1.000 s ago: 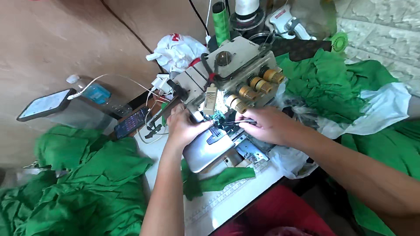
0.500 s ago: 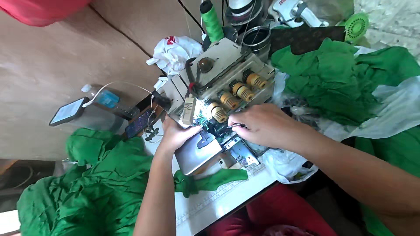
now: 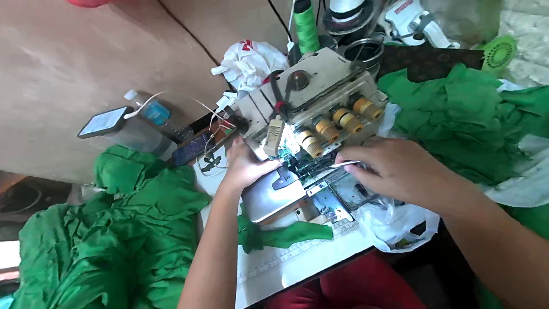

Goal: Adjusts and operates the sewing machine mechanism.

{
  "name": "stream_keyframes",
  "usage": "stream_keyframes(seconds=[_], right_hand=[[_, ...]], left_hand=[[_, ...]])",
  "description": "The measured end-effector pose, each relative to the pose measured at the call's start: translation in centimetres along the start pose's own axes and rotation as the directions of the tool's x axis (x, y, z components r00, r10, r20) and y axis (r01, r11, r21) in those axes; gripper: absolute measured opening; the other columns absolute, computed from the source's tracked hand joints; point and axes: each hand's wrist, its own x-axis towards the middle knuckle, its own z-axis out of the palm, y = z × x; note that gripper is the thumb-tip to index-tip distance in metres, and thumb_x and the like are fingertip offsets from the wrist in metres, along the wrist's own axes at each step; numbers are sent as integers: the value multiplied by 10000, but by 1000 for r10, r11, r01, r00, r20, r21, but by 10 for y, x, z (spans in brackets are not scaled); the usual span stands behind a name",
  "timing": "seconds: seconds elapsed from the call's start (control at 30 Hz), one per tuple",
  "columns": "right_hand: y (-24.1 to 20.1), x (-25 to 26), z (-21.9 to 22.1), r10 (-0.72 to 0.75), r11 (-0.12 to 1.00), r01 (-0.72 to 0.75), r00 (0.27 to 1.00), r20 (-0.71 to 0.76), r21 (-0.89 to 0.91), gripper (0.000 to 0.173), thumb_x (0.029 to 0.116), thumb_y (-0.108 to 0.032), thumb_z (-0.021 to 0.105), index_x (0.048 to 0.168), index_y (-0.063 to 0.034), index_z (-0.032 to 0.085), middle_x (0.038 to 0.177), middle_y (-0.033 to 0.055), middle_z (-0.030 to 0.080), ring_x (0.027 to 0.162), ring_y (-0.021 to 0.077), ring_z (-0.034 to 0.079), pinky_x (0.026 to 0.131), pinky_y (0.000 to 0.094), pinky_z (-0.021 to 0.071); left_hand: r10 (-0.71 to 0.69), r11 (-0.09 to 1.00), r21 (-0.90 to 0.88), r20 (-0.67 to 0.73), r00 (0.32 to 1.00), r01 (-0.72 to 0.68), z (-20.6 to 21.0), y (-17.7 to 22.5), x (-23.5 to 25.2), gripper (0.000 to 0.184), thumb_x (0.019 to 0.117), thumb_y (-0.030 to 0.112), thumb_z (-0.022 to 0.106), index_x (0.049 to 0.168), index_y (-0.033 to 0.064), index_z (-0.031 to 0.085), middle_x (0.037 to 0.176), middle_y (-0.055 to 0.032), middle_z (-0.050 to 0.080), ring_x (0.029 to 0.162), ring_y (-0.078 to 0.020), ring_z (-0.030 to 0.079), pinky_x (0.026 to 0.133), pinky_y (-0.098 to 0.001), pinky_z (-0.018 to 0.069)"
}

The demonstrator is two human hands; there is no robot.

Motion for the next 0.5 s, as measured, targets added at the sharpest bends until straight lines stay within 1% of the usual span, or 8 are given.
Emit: stream_keyframes(seconds=[0.07, 0.13, 0.2, 0.27, 0.3, 0.33, 0.43, 0.5], right_hand=[[2, 3, 9, -47, 999, 49, 994, -98, 20, 186, 980, -225, 603, 1040, -180, 773, 872, 59, 713, 784, 267, 699, 653, 511, 561], [0, 3, 17, -64, 997, 70, 989, -133, 38, 243, 1002, -255, 568, 1081, -169, 781, 873, 60, 710, 747, 242, 678, 642, 478, 553], [-3, 0, 24, -89, 994, 99, 984, -156, 53, 286, 1017, -299, 535, 1104, -148, 761, 926, 45, 724, 776, 191, 677, 677, 414, 567], [-4, -3, 30, -82, 993, 96, 982, -172, 71, 333, 1023, -341, 522, 1139, -121, 744, 975, 65, 744, 845, 204, 715, 725, 438, 590], [-4, -5, 33, -60, 993, 77, 982, -180, 89, 348, 1024, -350, 519, 1153, -112, 738, 993, 75, 747, 864, 202, 720, 739, 438, 592], [-4, -6, 34, -27, 992, 49, 983, -183, 119, 355, 1026, -351, 515, 1167, -107, 731, 1017, 75, 745, 885, 173, 716, 762, 407, 594], [-2, -4, 40, 104, 950, -48, 980, -168, 309, 319, 1017, -305, 534, 1161, -73, 701, 1037, 23, 719, 916, 10, 670, 826, 221, 564], [-1, -1, 46, 172, 907, -93, 972, -161, 411, 275, 1000, -253, 566, 1147, -53, 685, 1035, 0, 707, 923, -17, 660, 845, 197, 559]], left_hand=[[40, 999, 21, -9, 999, -40, 0, 2, -1, 622, 696, 350, 914, 1180, 22, 703, 1329, -209, 604, 1301, -380, 510, 1083, -641, 346], [68, 996, 56, -1, 998, -68, 0, 2, 1, 572, 716, 421, 894, 1106, 34, 734, 1314, -200, 612, 1293, -388, 511, 1065, -656, 345], [94, 994, 51, -10, 996, -93, 0, 3, 0, 556, 730, 422, 889, 1110, 44, 739, 1308, -196, 616, 1286, -394, 516, 1041, -665, 354], [112, 993, 27, -16, 994, -111, 1, 2, 0, 548, 731, 427, 888, 1107, 55, 745, 1302, -187, 622, 1283, -387, 515, 1029, -653, 355], [110, 994, 8, -6, 994, -110, 1, 1, 1, 537, 733, 429, 886, 1107, 68, 750, 1316, -176, 619, 1302, -376, 501, 1042, -646, 346], [109, 994, -3, 1, 994, -109, 1, 0, 3, 530, 725, 444, 881, 1096, 85, 761, 1320, -161, 621, 1317, -363, 493, 1050, -635, 340], [118, 993, -13, 19, 993, -118, 2, -1, 7, 493, 731, 478, 877, 1008, 87, 761, 1302, -170, 616, 1321, -368, 484, 1050, -629, 336], [121, 993, -9, 28, 992, -121, 3, -1, 7, 505, 744, 496, 867, 1025, 92, 758, 1320, -167, 612, 1333, -356, 482, 1063, -619, 333]])
